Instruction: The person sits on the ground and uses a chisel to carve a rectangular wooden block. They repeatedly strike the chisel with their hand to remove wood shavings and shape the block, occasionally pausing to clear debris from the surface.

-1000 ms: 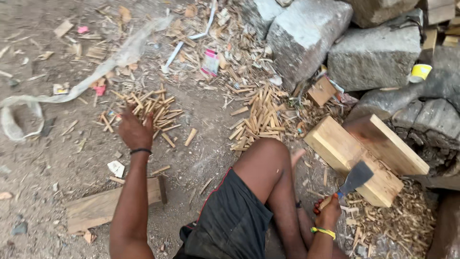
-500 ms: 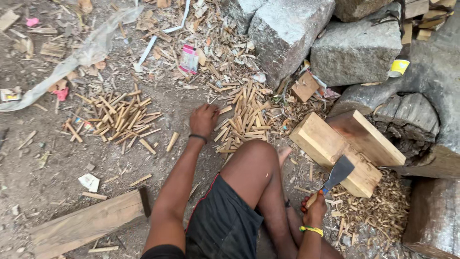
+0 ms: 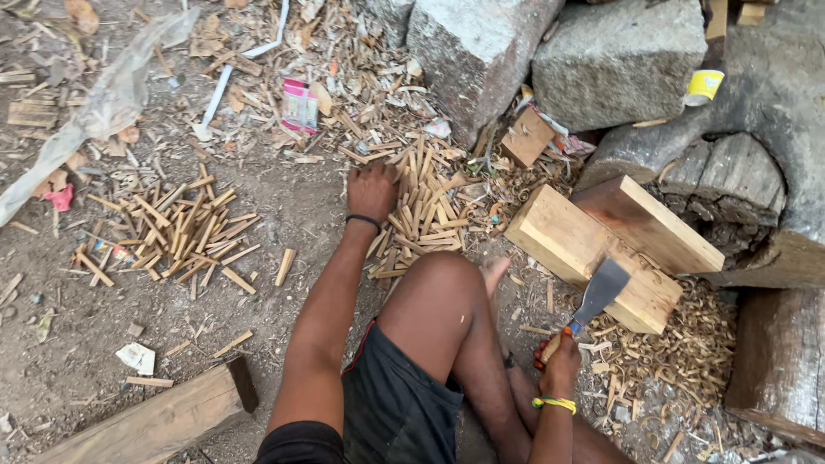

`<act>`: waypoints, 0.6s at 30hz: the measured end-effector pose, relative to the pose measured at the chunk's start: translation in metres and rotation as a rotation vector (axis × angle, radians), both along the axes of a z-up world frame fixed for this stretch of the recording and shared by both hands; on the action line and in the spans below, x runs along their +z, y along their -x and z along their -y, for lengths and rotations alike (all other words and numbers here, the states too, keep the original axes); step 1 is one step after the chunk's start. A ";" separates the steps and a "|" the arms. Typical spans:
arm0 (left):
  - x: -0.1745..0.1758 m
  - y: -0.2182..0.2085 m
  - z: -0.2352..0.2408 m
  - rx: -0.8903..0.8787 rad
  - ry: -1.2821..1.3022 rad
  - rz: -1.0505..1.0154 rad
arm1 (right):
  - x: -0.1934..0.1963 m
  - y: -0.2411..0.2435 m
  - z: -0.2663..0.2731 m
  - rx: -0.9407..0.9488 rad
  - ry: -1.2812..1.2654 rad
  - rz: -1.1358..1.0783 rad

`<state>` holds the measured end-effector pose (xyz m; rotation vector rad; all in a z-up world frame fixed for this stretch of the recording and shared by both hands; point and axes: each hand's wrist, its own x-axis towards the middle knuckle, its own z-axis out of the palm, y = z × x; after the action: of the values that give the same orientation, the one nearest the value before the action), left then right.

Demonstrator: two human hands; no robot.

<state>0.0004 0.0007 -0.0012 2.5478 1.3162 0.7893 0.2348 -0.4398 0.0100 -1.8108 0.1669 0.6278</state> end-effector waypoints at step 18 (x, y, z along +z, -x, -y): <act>0.031 0.033 0.003 0.110 0.132 0.039 | 0.021 0.008 -0.008 0.022 -0.059 -0.020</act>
<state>-0.0330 -0.0023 0.0294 2.3646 1.4558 0.7416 0.2269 -0.4321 0.0308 -1.7524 0.1414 0.6601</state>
